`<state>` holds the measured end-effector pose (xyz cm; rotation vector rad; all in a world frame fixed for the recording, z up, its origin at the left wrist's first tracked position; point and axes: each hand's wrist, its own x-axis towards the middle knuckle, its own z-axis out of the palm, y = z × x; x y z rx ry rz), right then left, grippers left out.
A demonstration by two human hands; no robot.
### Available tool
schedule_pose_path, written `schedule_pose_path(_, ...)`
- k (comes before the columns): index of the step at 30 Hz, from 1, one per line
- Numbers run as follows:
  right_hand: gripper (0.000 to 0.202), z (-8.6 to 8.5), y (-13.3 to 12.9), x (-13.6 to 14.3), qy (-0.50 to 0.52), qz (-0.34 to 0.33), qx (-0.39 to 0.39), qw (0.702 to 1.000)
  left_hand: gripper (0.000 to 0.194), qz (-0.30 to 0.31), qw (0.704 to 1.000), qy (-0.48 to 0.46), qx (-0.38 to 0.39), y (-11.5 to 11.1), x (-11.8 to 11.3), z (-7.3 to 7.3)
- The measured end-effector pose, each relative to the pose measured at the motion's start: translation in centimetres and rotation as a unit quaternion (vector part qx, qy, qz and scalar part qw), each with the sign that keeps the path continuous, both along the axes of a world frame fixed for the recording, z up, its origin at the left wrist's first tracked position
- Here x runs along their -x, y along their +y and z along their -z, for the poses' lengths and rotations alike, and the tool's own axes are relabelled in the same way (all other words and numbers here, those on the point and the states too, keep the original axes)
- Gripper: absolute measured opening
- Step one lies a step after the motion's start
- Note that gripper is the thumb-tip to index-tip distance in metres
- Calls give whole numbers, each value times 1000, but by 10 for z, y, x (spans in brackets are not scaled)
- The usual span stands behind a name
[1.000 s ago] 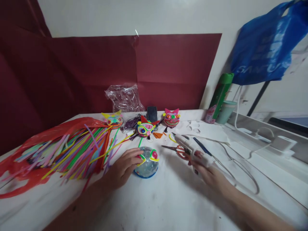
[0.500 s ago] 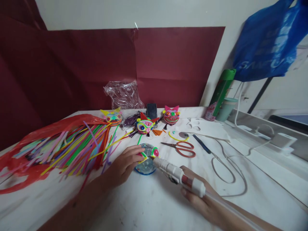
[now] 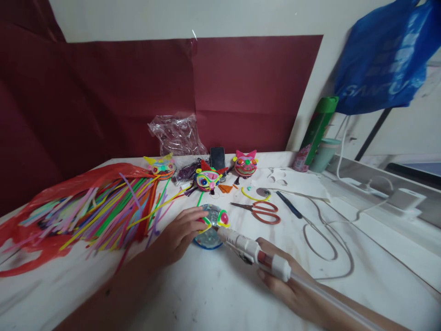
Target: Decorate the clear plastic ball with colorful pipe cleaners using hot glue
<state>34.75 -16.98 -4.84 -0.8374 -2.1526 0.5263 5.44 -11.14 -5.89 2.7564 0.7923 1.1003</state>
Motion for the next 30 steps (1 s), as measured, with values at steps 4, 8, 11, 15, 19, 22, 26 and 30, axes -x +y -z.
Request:
schedule_pose_path(4, 9, -1, 1, 0, -1, -14, -10, 1000, 28, -1, 1000, 3, 2, 0, 1, 1)
schedule_pose_path(8, 8, 4, 3, -1, -11, -20, -20, 1000, 28, 1, 1000, 8, 3, 1, 2, 2)
schedule_pose_path(11, 8, 6, 3, -2, -9, -18, -32, 999, 28, 1, 1000, 7, 7, 1, 2, 2)
schedule_pose_path(15, 11, 4, 3, -1, -13, -21, -33, 999, 26, 3, 1000, -1, 3, 1, 1, 1)
schedule_pose_path(19, 13, 1, 4, 1, -22, -25, -38, 999, 26, -4, 1000, 2, 2, 0, 0, 0)
schedule_pose_path(22, 12, 2, 5, 1, -20, -18, -42, 999, 26, -8, 1000, 2, 4, 0, 0, 0)
schedule_pose_path(26, 11, 5, 5, 0, -22, -24, -21, 999, 26, -4, 1000, 3, 11, 0, 1, 2)
schedule_pose_path(30, 11, 5, 4, -2, -34, -29, -9, 999, 26, -2, 1000, -1, 12, 1, 2, 3)
